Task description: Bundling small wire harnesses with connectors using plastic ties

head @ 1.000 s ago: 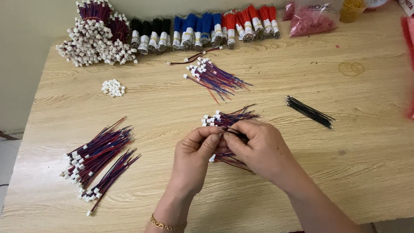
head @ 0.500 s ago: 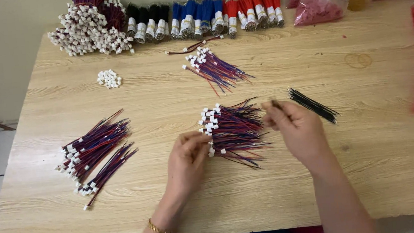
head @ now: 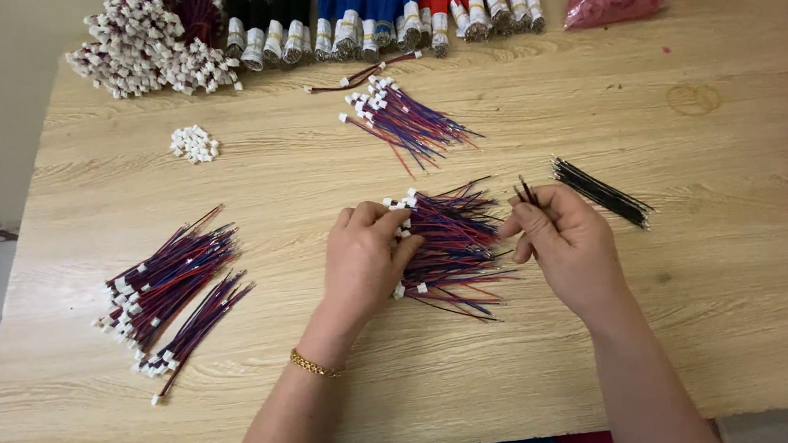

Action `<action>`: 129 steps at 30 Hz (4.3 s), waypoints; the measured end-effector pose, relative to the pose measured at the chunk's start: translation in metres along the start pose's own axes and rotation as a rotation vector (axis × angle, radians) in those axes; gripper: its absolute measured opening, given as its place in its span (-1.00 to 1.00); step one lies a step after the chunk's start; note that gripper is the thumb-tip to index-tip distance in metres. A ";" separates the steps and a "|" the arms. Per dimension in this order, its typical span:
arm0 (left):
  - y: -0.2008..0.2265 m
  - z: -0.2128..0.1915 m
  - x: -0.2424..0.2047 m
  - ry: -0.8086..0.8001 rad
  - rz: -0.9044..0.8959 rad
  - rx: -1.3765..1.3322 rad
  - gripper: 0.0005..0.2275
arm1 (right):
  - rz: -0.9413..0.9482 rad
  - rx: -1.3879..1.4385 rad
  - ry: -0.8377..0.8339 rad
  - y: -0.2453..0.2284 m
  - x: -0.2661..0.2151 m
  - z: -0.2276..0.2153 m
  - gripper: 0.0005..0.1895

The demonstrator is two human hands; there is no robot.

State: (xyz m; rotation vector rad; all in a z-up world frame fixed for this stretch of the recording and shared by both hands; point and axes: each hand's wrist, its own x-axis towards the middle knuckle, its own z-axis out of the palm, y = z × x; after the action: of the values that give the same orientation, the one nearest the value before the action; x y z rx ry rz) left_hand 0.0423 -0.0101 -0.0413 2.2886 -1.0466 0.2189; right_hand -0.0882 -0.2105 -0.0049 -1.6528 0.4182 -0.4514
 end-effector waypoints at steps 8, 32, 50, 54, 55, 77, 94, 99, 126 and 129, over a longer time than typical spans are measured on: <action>-0.008 0.006 -0.005 0.003 -0.085 -0.118 -0.77 | -0.023 -0.014 -0.004 -0.001 0.003 -0.001 -0.88; -0.081 0.024 0.087 0.152 -0.351 -0.138 -0.85 | -0.032 -0.128 0.008 -0.013 0.006 -0.002 -0.90; -0.079 0.003 0.105 0.001 -0.417 -0.092 -0.89 | 0.107 -0.091 -0.004 0.003 0.021 0.014 -0.87; -0.058 -0.018 0.088 -0.004 -0.396 -0.128 -0.83 | 0.086 -0.444 -0.104 -0.024 0.021 0.023 -0.71; -0.054 -0.019 0.083 -0.007 -0.398 -0.131 -0.83 | 0.089 -0.447 -0.105 -0.029 0.019 0.025 -0.71; 0.008 -0.064 -0.125 0.056 0.051 0.329 -0.55 | 0.167 -0.320 -0.086 0.009 -0.010 0.020 -0.74; -0.027 -0.103 -0.012 -0.021 -0.214 0.518 -0.50 | 0.032 -0.256 -0.111 0.003 -0.006 0.011 -0.81; -0.021 -0.092 0.037 -0.456 -0.172 0.572 -0.59 | 0.119 -0.229 -0.043 0.016 -0.007 -0.014 -0.81; -0.045 -0.025 -0.038 0.108 0.097 0.313 -0.93 | 0.154 -0.267 -0.128 0.013 -0.016 0.022 -0.81; -0.033 -0.034 -0.046 0.249 0.168 0.263 -0.95 | 0.078 -0.362 -0.148 0.023 -0.015 0.015 -0.79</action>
State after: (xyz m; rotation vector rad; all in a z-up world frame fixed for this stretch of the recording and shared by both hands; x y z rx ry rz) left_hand 0.0386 0.0551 -0.0463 2.3231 -1.1320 0.7294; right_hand -0.0941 -0.1930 -0.0303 -1.9967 0.4714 -0.1997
